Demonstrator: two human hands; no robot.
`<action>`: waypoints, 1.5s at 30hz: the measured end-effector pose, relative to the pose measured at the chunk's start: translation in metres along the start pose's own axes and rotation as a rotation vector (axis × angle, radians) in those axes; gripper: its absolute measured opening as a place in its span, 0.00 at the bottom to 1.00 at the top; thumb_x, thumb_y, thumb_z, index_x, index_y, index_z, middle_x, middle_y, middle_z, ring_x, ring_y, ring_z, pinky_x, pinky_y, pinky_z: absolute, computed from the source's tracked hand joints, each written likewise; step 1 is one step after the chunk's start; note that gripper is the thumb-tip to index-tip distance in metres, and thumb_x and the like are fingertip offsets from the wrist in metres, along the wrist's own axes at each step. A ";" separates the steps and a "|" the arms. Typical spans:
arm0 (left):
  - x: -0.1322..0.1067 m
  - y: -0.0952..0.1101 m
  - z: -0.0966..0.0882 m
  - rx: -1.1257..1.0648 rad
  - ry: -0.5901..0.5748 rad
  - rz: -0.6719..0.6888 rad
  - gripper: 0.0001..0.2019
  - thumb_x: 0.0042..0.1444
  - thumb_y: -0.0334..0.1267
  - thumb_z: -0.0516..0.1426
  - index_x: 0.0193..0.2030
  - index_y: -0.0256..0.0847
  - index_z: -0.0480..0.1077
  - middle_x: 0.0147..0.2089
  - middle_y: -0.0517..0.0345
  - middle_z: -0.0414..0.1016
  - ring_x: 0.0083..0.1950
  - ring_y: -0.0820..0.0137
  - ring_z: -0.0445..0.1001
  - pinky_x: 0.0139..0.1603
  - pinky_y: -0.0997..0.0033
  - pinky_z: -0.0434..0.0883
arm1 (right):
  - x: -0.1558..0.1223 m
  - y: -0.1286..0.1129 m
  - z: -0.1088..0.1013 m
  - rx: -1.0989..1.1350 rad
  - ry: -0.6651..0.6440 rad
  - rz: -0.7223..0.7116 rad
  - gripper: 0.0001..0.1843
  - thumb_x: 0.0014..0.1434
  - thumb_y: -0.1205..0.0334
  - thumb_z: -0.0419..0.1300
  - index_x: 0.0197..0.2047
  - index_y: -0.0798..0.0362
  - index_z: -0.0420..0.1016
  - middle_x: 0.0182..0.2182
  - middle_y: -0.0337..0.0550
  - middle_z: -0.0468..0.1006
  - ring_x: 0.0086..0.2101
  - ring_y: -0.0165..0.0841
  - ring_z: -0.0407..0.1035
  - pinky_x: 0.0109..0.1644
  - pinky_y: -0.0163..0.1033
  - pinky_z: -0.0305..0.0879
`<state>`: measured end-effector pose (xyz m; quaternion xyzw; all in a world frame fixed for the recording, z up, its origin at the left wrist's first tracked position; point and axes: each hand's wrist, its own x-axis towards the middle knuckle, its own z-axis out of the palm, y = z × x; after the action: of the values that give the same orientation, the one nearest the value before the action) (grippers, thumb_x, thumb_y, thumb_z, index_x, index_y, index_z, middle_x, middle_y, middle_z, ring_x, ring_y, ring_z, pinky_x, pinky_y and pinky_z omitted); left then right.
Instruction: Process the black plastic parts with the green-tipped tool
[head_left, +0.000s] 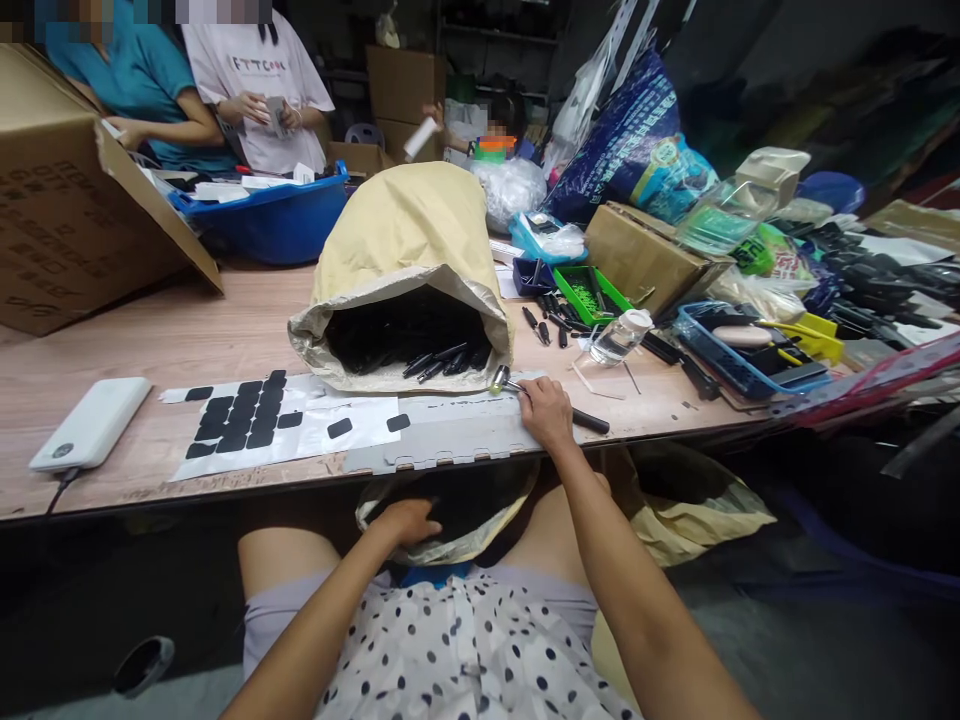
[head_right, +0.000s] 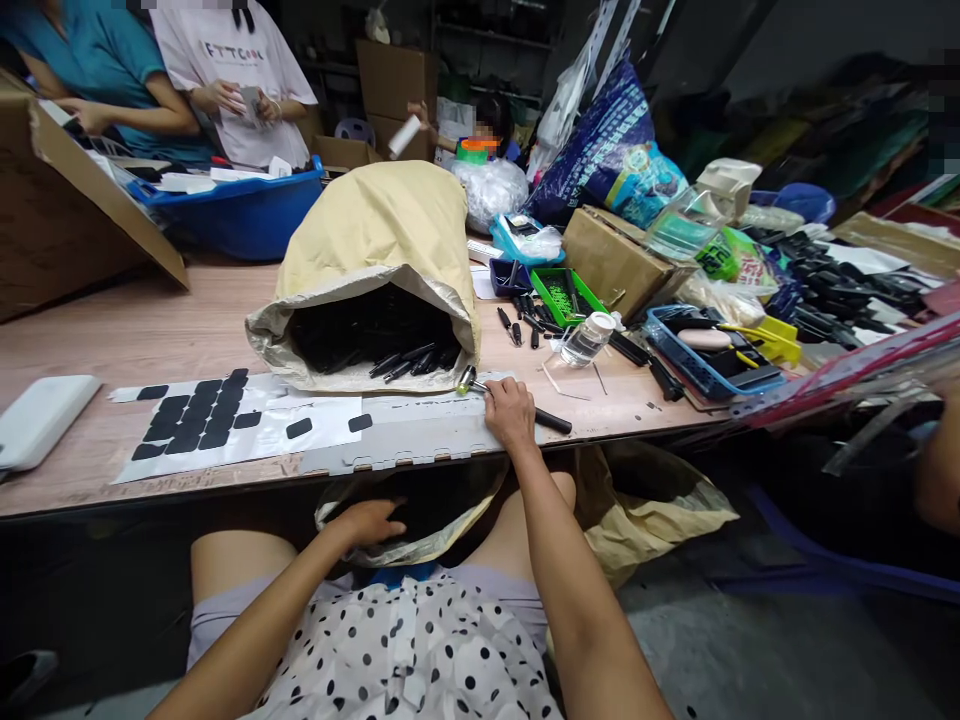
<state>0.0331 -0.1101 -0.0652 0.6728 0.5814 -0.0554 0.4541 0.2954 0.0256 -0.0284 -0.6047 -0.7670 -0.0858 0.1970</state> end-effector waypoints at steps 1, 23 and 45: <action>-0.009 0.009 -0.008 0.006 -0.066 0.041 0.31 0.50 0.46 0.63 0.64 0.47 0.73 0.54 0.48 0.82 0.58 0.49 0.77 0.57 0.56 0.72 | 0.000 0.000 0.000 -0.006 0.001 0.000 0.15 0.66 0.64 0.54 0.50 0.48 0.79 0.41 0.48 0.74 0.42 0.41 0.61 0.44 0.42 0.56; 0.016 0.013 -0.177 -0.034 1.070 -0.259 0.05 0.58 0.32 0.60 0.42 0.41 0.73 0.46 0.49 0.71 0.46 0.56 0.75 0.44 0.60 0.73 | 0.002 -0.005 -0.005 0.034 -0.032 0.024 0.15 0.65 0.64 0.54 0.50 0.49 0.79 0.41 0.49 0.73 0.43 0.42 0.61 0.45 0.43 0.56; 0.024 0.032 -0.106 -0.179 0.742 0.277 0.07 0.52 0.37 0.63 0.39 0.45 0.79 0.41 0.59 0.75 0.41 0.66 0.74 0.45 0.67 0.72 | -0.004 -0.008 -0.019 0.159 0.067 0.026 0.17 0.69 0.61 0.50 0.50 0.50 0.79 0.40 0.49 0.75 0.42 0.41 0.66 0.47 0.44 0.64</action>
<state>0.0193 -0.0187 -0.0005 0.6768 0.6122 0.3037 0.2737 0.2920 0.0124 -0.0119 -0.5938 -0.7565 -0.0420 0.2709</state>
